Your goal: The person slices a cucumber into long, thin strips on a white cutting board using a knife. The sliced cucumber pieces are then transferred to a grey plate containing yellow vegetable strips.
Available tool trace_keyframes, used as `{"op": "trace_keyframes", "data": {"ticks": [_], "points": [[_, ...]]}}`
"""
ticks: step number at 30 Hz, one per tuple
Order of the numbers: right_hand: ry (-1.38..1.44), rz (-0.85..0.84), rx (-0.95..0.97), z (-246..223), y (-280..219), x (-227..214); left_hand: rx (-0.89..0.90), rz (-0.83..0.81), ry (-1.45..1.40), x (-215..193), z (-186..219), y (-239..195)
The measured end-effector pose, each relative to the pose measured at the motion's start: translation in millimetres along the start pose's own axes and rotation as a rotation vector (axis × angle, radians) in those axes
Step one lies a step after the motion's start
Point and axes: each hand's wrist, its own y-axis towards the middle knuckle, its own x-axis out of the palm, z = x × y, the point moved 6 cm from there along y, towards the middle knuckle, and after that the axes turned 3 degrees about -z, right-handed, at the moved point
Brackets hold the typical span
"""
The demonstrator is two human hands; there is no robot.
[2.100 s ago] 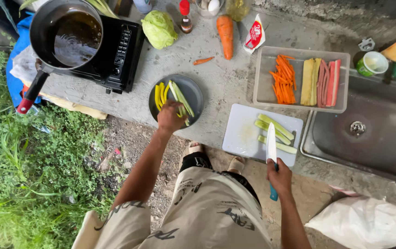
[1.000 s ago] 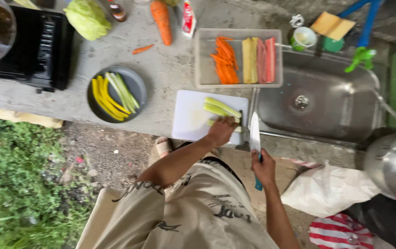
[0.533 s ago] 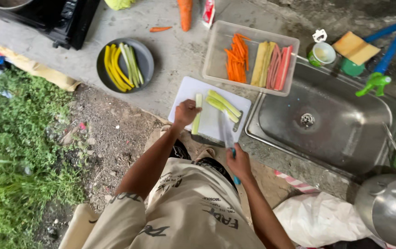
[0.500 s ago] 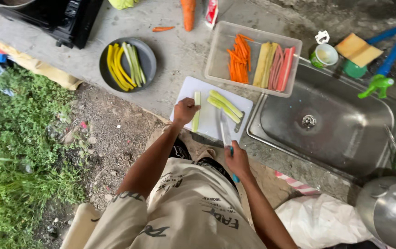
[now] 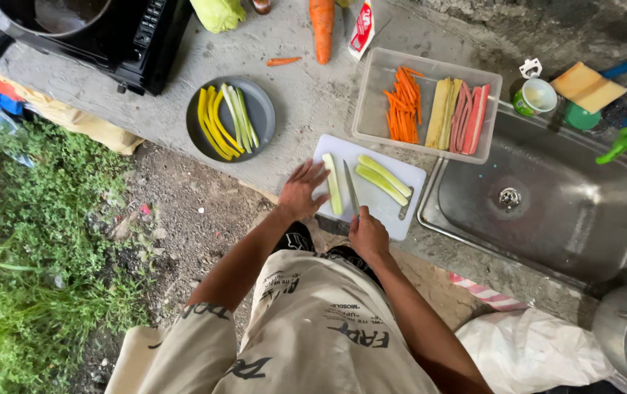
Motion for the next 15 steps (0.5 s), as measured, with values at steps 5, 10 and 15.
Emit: {"op": "trace_keyframes", "data": {"ticks": [5,10,15], "points": [[-0.052,0.101,-0.056,-25.0,-0.7,-1.9,0.006,0.047,-0.093,-9.9,-3.9,1.7],[-0.093,0.051,-0.01,-36.6,6.2,6.0,-0.004,0.02,-0.044,-6.4,-2.9,6.7],[-0.095,-0.009,-0.007,-47.4,6.5,2.9,-0.039,-0.029,0.032,-4.5,0.4,12.7]]}}
